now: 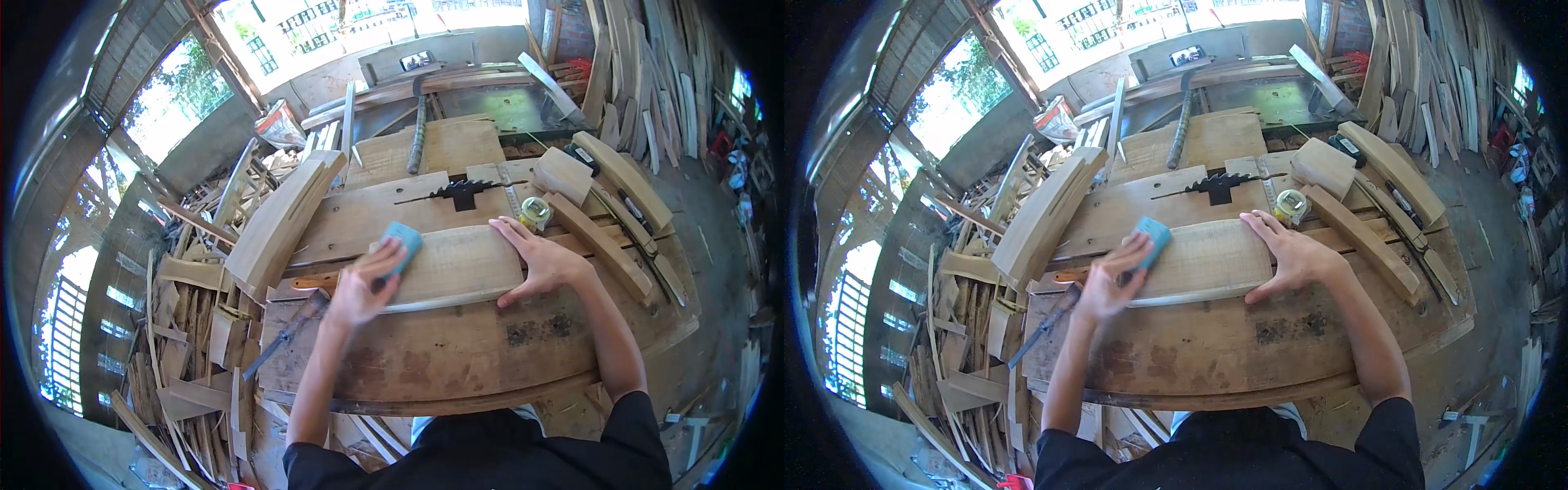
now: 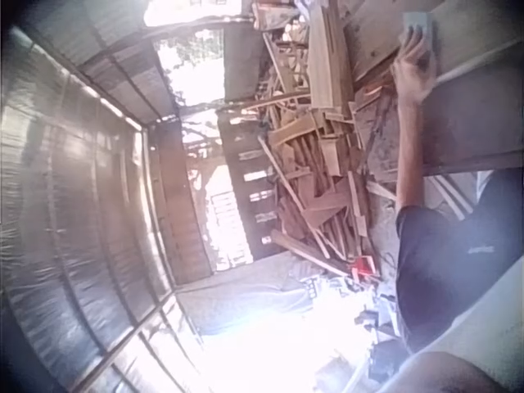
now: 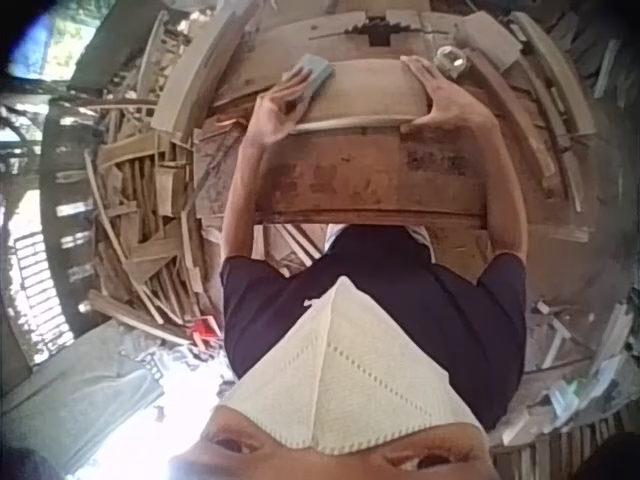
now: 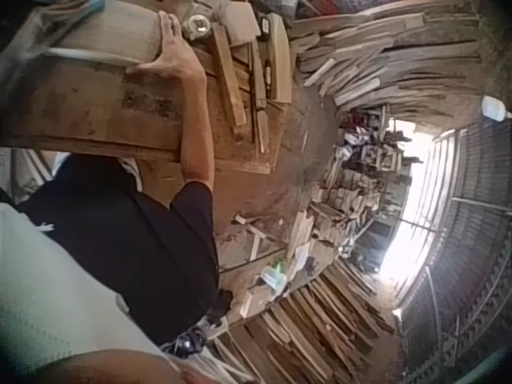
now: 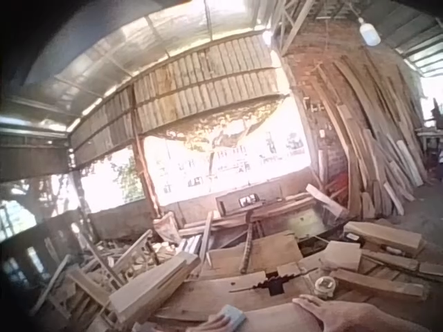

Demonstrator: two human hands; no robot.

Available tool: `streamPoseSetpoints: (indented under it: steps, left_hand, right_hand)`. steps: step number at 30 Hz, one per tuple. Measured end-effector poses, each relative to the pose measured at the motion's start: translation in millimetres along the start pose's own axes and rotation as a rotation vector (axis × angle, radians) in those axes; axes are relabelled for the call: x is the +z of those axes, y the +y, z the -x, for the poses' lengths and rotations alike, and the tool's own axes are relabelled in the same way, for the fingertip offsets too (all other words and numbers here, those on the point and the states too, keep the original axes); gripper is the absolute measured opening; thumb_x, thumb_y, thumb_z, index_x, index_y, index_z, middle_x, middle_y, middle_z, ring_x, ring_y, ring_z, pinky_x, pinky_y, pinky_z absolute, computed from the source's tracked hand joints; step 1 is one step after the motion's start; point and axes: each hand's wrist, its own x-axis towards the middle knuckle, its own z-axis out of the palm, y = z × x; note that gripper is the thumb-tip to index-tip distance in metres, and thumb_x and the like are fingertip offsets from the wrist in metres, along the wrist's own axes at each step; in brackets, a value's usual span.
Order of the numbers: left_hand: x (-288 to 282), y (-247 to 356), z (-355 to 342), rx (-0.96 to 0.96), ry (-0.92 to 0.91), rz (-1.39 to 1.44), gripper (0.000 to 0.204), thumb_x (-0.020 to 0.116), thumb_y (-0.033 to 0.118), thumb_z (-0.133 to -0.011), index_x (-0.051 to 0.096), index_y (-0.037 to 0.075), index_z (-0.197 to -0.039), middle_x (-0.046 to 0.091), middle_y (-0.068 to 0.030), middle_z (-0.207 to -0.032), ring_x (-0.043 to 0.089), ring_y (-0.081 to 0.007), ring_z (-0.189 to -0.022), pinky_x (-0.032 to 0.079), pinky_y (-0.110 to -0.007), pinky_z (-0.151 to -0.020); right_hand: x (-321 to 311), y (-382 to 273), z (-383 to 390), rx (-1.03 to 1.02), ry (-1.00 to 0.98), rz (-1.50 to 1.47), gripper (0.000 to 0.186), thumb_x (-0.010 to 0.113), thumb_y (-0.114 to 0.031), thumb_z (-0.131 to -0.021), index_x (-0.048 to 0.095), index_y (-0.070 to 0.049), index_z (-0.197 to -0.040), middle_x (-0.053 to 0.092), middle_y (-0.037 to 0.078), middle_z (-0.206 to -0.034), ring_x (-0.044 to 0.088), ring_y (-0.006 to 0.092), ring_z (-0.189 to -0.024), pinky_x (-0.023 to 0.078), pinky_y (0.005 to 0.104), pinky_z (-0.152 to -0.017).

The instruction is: Measuring a piece of wood with a tape measure, then sanding and brushing it on a workbench.

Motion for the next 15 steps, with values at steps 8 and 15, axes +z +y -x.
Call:
streamPoseSetpoints:
  steps: [8,15]
  left_hand:
    - [-4,19,50,0.049,-0.017,0.062,0.056,0.071,-0.005,-0.087,0.072,0.009,-0.141,0.064,-0.0162,-0.151,0.054,-0.0354,-0.147,0.043,-0.046,-0.122]
    - [-5,-3,21,-0.081,0.162,-0.036,0.051,0.069,-0.005,-0.091,0.070,0.005,-0.141,0.063,-0.0201,-0.151,0.052,-0.0352,-0.149,0.043,-0.043,-0.122]
  right_hand:
    - [3,4,-1,-0.015,0.012,-0.010,0.150,0.089,-0.077,-0.062,0.009,-0.013,-0.171,0.015,0.024,-0.176,0.041,0.0484,-0.151,0.036,0.0505,-0.126]
    - [0,3,-2,0.003,-0.008,-0.027,0.150,0.092,-0.073,-0.062,0.008,-0.012,-0.172,0.013,0.025,-0.177,0.036,0.0458,-0.155,0.035,0.0484,-0.127]
